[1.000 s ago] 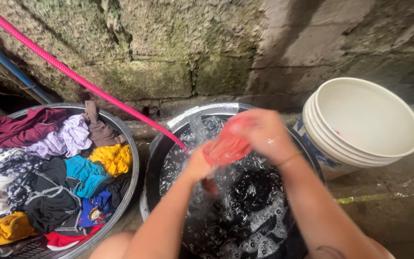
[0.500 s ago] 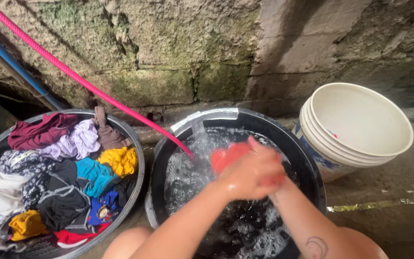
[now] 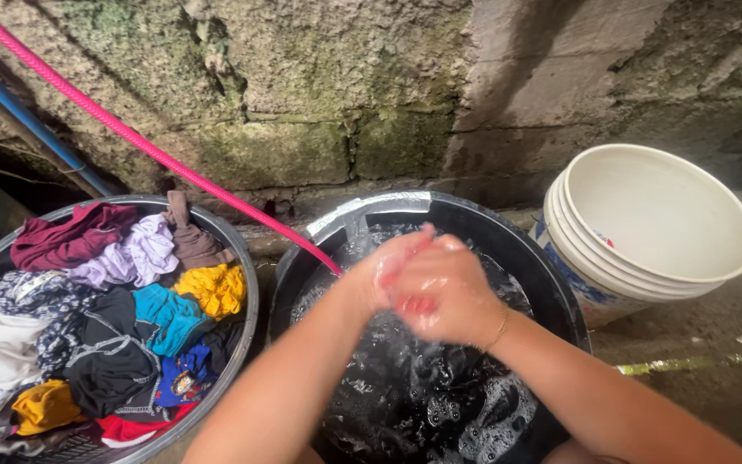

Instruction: The person picks up clothes from a basket, submerses them in a bucket of water, scrubs them by hand, and wrings them out before dropping them into a white pail.

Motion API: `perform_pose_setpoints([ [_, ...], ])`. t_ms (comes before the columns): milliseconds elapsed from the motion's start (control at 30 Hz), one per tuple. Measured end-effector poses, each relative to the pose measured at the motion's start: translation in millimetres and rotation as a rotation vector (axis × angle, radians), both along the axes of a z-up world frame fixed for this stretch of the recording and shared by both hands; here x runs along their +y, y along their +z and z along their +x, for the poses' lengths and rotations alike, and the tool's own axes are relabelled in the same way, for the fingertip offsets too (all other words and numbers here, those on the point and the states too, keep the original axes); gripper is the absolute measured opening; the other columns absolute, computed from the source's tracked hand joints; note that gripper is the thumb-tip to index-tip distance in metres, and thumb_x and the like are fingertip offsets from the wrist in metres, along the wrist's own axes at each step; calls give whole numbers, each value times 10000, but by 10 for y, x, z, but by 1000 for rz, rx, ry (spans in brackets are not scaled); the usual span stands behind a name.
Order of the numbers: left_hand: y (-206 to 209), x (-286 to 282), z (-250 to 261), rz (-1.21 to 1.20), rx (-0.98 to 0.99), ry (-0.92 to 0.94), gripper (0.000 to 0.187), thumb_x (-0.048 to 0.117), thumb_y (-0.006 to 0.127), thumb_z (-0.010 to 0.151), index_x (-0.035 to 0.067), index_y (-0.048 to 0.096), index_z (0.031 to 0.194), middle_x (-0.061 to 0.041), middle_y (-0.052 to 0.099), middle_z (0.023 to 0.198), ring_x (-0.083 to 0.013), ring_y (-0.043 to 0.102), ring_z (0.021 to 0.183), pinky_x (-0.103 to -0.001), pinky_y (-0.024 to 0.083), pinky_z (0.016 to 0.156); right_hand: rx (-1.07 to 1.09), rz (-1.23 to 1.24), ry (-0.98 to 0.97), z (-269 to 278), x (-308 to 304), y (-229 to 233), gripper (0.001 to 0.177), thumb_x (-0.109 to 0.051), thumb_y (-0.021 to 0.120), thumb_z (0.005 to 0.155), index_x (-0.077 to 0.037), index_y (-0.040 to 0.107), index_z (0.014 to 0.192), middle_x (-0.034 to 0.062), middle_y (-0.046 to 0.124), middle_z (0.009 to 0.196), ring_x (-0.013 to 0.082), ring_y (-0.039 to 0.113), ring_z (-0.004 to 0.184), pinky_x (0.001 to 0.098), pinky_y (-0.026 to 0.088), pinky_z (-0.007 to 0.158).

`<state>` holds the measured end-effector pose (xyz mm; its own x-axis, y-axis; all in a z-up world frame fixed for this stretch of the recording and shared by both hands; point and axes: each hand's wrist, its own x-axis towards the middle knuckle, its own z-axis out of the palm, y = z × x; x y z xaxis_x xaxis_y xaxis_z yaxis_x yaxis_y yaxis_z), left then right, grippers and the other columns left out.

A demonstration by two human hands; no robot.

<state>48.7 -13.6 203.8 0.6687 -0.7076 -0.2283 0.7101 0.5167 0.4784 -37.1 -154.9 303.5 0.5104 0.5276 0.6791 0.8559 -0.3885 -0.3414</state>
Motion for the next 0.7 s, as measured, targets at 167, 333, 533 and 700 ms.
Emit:
perform_pose_setpoints([
  [167,-59,-185,327,310,-191,-420,607,586,458,1100,25,685,1053,-186,704,1051,-286,700,926,-436,610,805,-82,-648,178,-214,105,-261,72,-251,780,750,-208,723,759,-23,697,794,182,681,821,438,484,850],
  [333,-143,-688,147,535,-384,-619,740,700,343,1003,54,689,1103,-178,731,996,-304,723,869,-415,618,725,-269,-652,236,-259,162,-673,93,-255,753,764,-215,742,848,10,724,879,212,693,899,427,489,916],
  [533,-59,-825,358,495,-375,-923,936,837,205,887,89,695,1162,-169,765,931,-325,751,801,-391,628,628,602,-264,-68,-112,-803,-621,147,-236,709,833,-218,783,959,24,779,980,207,741,878,350,593,837],
  [700,431,-1525,784,436,-268,-582,1023,845,216,885,27,571,1387,-252,687,1174,-361,745,960,-416,662,716,735,1014,-358,378,-2041,-561,386,-312,678,996,-85,547,1279,91,617,1231,231,626,1122,430,565,944],
])
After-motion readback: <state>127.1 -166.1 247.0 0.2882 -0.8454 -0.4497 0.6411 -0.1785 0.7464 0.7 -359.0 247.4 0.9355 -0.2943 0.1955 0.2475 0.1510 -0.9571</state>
